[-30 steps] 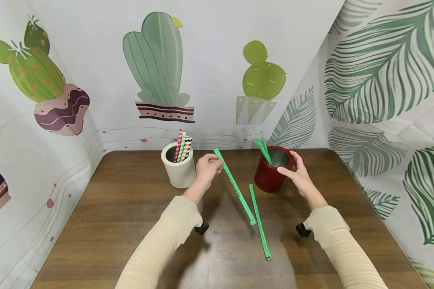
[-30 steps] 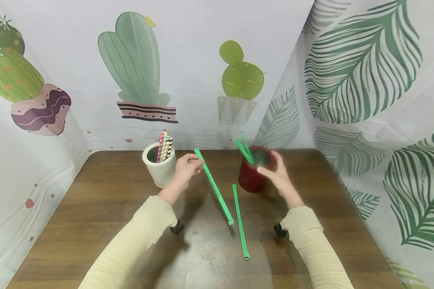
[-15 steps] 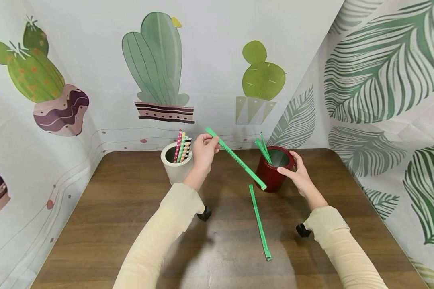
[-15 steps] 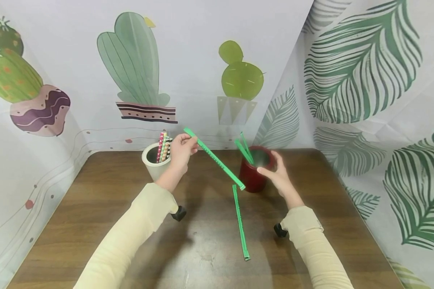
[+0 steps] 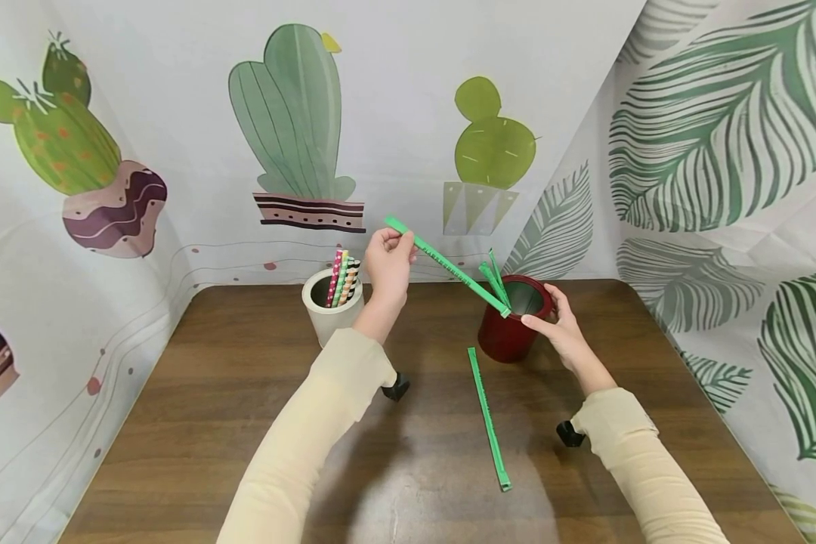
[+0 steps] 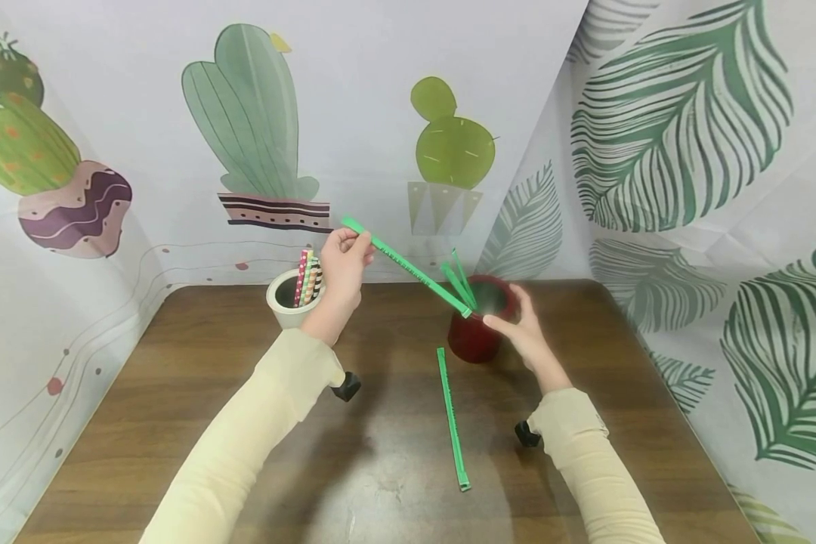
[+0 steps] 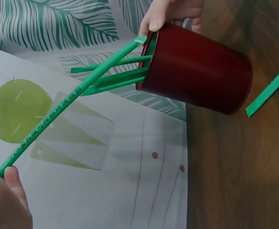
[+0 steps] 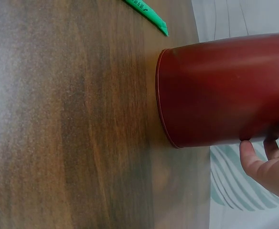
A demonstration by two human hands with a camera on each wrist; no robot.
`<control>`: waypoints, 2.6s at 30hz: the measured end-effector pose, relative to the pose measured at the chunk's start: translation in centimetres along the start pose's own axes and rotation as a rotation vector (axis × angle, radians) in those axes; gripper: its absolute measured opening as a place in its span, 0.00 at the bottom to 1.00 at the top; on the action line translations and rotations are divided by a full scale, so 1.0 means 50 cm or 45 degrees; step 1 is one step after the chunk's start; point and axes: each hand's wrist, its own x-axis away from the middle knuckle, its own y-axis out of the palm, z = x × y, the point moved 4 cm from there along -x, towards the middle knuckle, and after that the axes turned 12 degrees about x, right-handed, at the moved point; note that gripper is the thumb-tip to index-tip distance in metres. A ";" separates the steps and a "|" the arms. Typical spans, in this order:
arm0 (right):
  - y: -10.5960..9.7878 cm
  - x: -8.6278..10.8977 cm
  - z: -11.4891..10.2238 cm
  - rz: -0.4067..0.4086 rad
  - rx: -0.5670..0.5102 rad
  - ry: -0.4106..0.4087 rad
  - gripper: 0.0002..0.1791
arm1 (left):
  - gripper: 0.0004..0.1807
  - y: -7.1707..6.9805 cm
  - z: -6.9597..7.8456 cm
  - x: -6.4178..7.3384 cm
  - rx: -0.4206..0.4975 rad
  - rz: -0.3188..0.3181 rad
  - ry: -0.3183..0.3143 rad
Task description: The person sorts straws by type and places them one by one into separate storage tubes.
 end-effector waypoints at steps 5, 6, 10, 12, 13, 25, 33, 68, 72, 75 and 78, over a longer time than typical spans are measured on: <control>0.000 0.000 0.002 0.001 -0.001 -0.002 0.44 | 0.08 0.018 0.007 -0.001 -0.027 -0.007 0.070; 0.000 0.000 0.002 0.004 -0.004 -0.005 0.44 | 0.09 0.021 0.008 -0.001 -0.044 -0.008 0.087; 0.000 -0.001 0.003 0.018 -0.009 -0.012 0.44 | 0.08 0.038 0.008 0.004 -0.116 -0.028 0.148; 0.000 -0.001 0.003 0.022 -0.009 -0.014 0.44 | 0.09 0.046 0.005 0.005 -0.151 -0.036 0.177; 0.000 -0.001 0.003 0.021 -0.007 -0.013 0.44 | 0.09 0.050 0.002 0.007 -0.171 -0.042 0.192; 0.000 0.004 -0.010 0.013 -0.008 0.010 0.43 | 0.08 0.098 -0.042 0.035 -0.404 -0.162 0.254; 0.000 0.004 -0.010 0.014 -0.003 -0.014 0.43 | 0.08 0.110 -0.074 0.050 -0.501 -0.266 0.214; 0.003 0.023 -0.041 -0.009 -0.008 0.018 0.43 | 0.10 0.115 -0.203 0.110 -0.548 -0.510 -0.109; -0.001 0.011 -0.019 -0.004 -0.006 0.024 0.43 | 0.12 0.095 -0.211 0.104 -0.535 -0.496 -0.105; -0.003 0.002 -0.002 0.004 -0.002 0.014 0.44 | 0.12 0.076 -0.215 0.104 -0.557 -0.475 -0.085; -0.003 0.000 0.005 0.003 0.007 0.003 0.44 | 0.11 0.059 -0.223 0.108 -0.590 -0.462 -0.072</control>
